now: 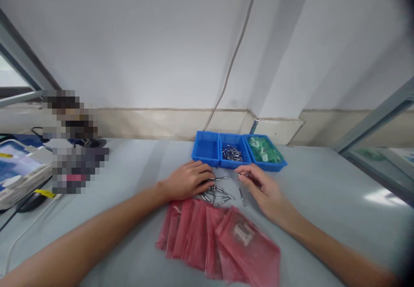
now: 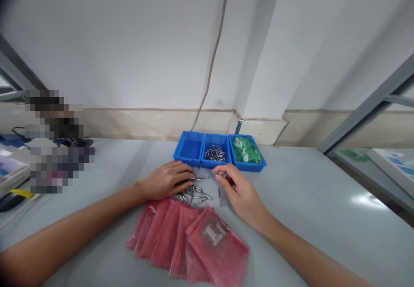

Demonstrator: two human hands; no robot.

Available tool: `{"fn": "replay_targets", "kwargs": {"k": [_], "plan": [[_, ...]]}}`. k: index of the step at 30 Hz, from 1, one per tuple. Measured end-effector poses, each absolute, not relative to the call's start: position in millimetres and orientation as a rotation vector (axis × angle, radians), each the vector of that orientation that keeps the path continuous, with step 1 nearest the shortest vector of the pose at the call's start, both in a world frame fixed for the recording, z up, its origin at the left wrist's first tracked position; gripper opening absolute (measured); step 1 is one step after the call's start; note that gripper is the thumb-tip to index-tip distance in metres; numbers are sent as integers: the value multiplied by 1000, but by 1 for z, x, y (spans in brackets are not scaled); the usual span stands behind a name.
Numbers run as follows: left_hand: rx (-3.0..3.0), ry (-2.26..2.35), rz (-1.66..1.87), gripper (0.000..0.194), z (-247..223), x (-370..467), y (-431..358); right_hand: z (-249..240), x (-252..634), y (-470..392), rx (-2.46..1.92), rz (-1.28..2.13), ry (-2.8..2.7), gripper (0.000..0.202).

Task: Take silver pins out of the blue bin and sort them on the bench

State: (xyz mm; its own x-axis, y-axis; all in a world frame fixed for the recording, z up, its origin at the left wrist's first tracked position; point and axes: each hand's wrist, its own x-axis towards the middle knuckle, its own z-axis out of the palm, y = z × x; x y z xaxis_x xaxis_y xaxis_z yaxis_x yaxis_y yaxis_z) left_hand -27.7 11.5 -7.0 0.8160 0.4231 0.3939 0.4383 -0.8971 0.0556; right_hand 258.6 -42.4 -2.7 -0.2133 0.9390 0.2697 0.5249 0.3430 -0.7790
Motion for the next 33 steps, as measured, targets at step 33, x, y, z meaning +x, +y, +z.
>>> {"fn": "replay_targets", "kwargs": {"k": [33], "plan": [[-2979,-703,-626,31,-6,-28,11,-1,256,-43,-1280,746,-1899,25]]}}
